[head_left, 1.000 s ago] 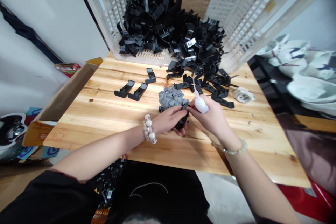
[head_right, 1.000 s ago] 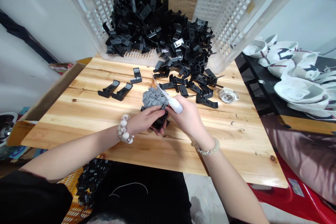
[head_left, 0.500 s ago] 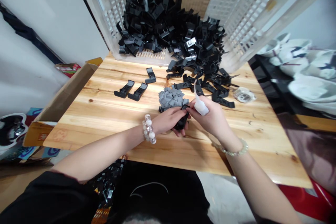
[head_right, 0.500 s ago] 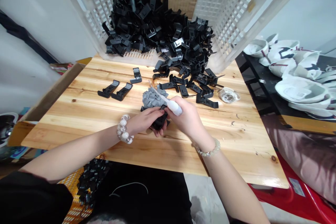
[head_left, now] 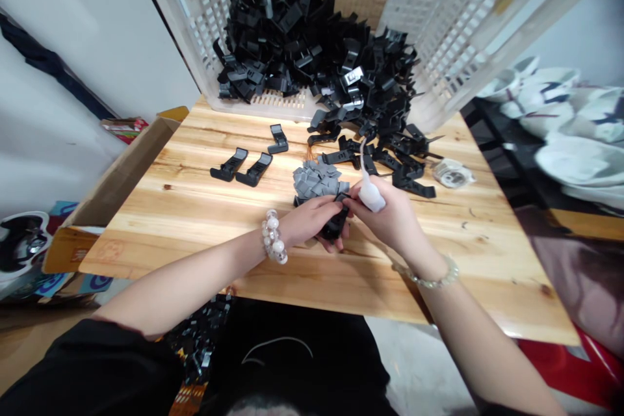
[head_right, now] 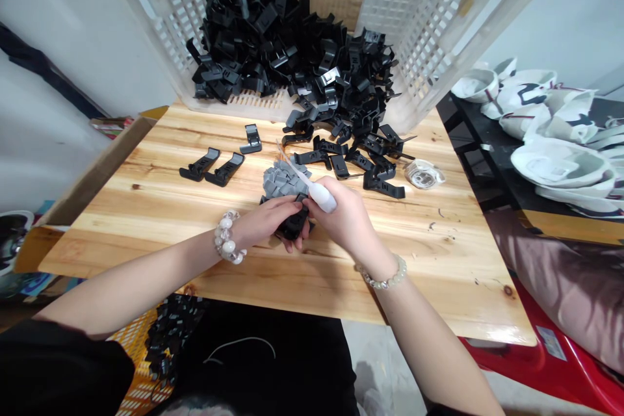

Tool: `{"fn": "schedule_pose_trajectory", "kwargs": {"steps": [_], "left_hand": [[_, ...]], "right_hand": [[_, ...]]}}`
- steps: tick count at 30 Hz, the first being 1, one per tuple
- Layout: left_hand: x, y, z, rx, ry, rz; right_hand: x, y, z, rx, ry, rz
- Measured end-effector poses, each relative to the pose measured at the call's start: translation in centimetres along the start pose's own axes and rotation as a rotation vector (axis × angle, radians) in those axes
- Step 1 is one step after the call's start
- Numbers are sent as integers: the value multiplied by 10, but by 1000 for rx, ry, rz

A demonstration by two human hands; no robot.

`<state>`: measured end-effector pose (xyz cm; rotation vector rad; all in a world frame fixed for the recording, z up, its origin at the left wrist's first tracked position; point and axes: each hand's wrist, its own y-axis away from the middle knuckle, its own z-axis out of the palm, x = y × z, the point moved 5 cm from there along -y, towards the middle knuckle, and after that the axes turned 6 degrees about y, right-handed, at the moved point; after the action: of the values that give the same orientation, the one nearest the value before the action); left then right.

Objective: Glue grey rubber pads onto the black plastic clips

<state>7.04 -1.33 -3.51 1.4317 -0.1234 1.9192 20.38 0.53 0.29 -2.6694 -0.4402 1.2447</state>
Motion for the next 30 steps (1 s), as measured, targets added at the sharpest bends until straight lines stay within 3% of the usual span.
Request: {"fn": "schedule_pose_trajectory", "kwargs": {"steps": [9,19,30], "left_hand": [[0,2,-1,-47,74,-7],[1,2,0,17,18,35],[-2,-2,-3,29,-5,22]], "right_hand": [[-3,-1,-2,16,28,-19],[-8,0,-3,41,80,-130],[-6,1,-3,27,10,-56]]}}
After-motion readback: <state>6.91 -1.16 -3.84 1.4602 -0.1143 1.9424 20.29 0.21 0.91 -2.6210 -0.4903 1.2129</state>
